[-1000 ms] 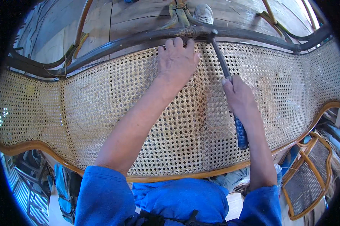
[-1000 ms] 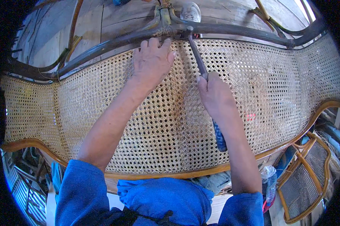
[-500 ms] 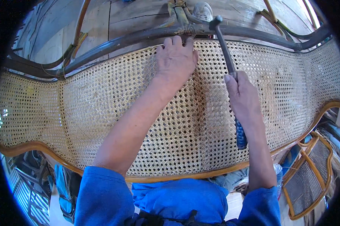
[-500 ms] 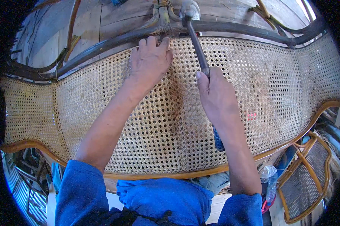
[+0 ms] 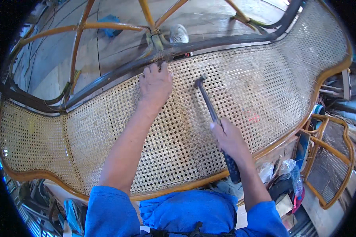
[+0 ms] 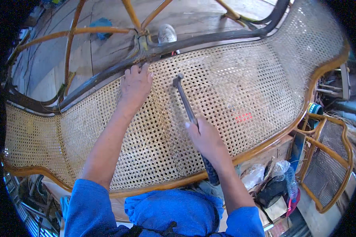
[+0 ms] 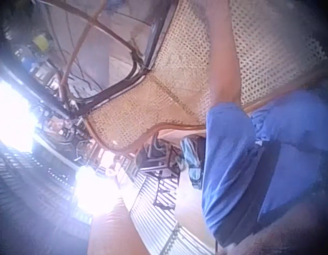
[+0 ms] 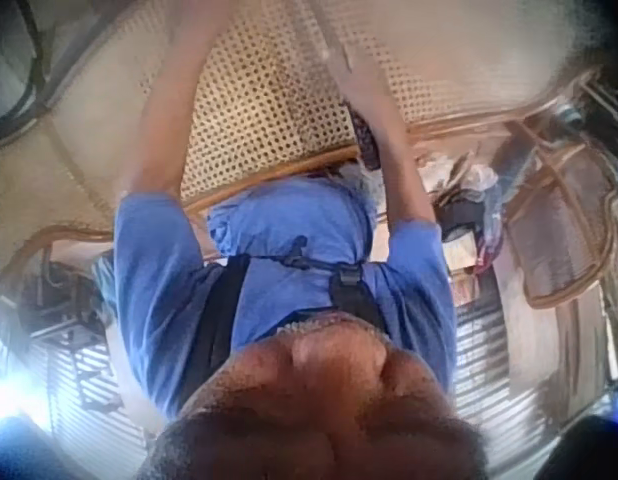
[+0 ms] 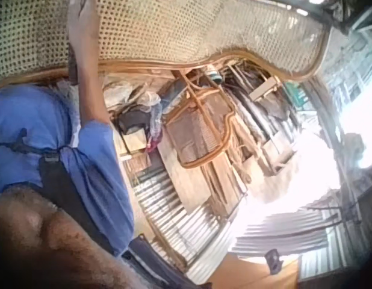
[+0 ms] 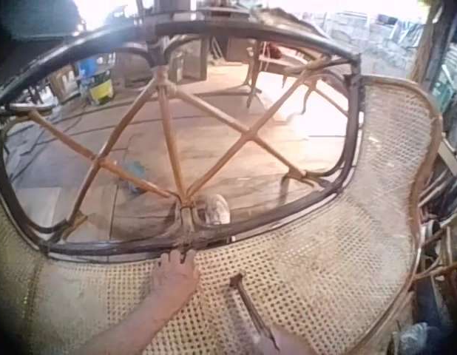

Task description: The person weaves a thin cane strip into the edge of a rattan chair seat. They use a hammer to tap the cane into place and a red bottle to apply liquid along the edge.

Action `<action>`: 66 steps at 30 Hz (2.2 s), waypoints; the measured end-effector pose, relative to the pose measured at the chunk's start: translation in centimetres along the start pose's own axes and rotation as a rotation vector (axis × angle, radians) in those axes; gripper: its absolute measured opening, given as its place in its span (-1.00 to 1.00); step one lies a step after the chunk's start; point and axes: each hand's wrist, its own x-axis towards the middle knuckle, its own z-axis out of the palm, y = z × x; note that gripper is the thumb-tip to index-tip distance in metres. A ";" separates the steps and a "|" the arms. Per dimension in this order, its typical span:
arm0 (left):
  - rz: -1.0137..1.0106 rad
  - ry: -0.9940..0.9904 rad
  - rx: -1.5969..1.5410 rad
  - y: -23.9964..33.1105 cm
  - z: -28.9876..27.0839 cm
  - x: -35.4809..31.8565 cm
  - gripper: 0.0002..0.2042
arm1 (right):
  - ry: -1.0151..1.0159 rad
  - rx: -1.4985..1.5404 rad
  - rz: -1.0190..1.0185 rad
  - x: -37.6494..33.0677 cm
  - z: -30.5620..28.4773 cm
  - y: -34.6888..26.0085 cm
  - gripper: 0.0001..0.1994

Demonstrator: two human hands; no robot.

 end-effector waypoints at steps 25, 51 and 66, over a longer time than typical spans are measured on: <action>0.142 -0.211 -0.115 13.8 0.0 -6.7 -0.34 | 0.295 1.020 -0.086 -14.6 -0.7 13.4 -0.82; 0.863 -0.062 -0.356 24.5 -2.4 -12.3 -0.61 | 0.785 0.950 0.204 -19.9 -6.9 21.4 -0.85; 0.692 -0.258 0.052 14.3 -6.0 -24.1 -0.32 | 0.610 0.133 0.356 -29.0 8.6 29.2 -0.75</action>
